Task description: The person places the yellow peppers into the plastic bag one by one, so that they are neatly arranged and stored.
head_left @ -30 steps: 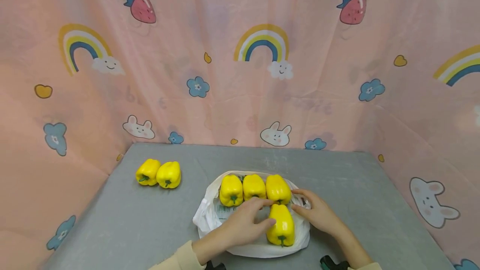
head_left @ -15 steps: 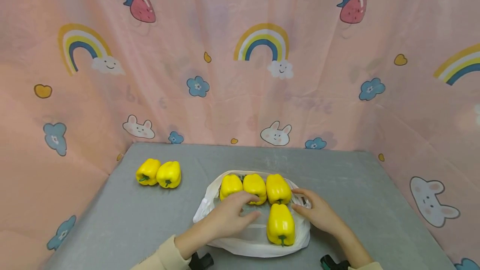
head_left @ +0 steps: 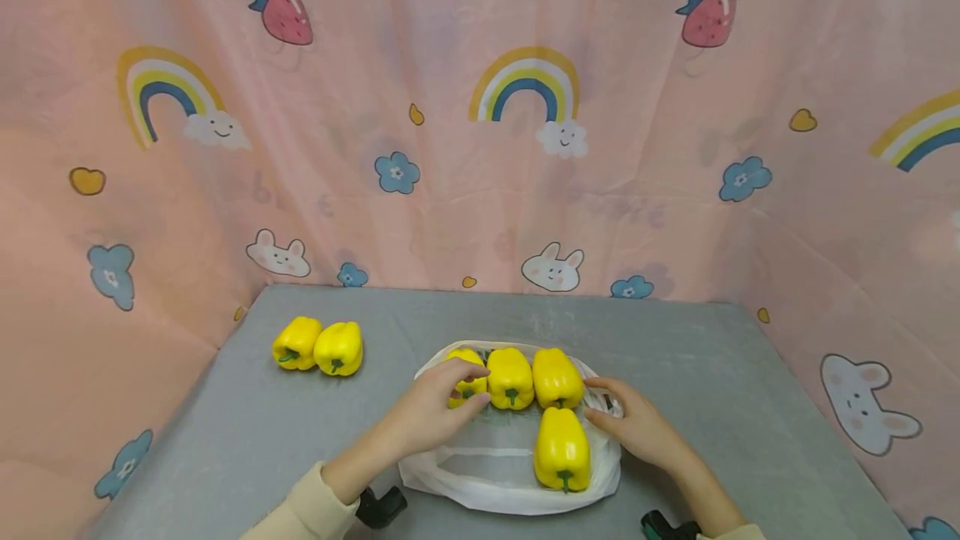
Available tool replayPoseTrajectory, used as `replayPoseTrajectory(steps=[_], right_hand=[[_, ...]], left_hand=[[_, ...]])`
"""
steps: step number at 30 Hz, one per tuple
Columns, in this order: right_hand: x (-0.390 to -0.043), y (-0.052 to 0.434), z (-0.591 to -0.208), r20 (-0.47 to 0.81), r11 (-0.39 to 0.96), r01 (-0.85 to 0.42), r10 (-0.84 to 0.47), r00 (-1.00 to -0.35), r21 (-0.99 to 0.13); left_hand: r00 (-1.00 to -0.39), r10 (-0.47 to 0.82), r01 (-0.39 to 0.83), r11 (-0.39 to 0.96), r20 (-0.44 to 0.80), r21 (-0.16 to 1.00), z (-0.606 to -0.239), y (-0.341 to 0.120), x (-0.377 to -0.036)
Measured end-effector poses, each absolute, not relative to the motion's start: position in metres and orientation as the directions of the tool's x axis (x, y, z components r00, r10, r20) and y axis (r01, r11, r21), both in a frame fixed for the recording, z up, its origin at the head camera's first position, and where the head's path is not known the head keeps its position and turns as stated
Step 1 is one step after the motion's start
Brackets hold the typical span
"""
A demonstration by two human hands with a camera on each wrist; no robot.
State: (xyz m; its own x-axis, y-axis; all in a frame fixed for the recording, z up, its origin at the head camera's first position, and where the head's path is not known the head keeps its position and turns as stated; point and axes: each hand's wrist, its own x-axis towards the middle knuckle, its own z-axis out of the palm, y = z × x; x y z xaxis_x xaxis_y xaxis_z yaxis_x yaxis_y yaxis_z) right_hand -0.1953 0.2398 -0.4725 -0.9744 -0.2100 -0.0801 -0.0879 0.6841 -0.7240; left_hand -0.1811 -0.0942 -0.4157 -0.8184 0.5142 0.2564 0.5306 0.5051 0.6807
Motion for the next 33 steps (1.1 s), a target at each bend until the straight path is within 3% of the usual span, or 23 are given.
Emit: replayPoseTrajectory(steps=[13, 24, 33], right_hand=[[-0.194, 0.24, -0.471, -0.081, 0.682, -0.09, -0.215, -0.973, -0.726], [-0.194, 0.24, -0.472, -0.063, 0.676, -0.106, -0.221, -0.973, -0.729], [-0.194, 0.239, -0.472, -0.069, 0.683, -0.099, -0.214, -0.974, -0.724]], left_hand=[[-0.809, 0.41, 0.587, 0.528, 0.421, 0.614, -0.412, -0.129, -0.197], [-0.857, 0.268, 0.502, 0.629, 0.44, 0.594, -0.408, -0.165, -0.205], [-0.861, 0.18, 0.462, 0.669, 0.476, 0.583, -0.411, -0.192, -0.212]])
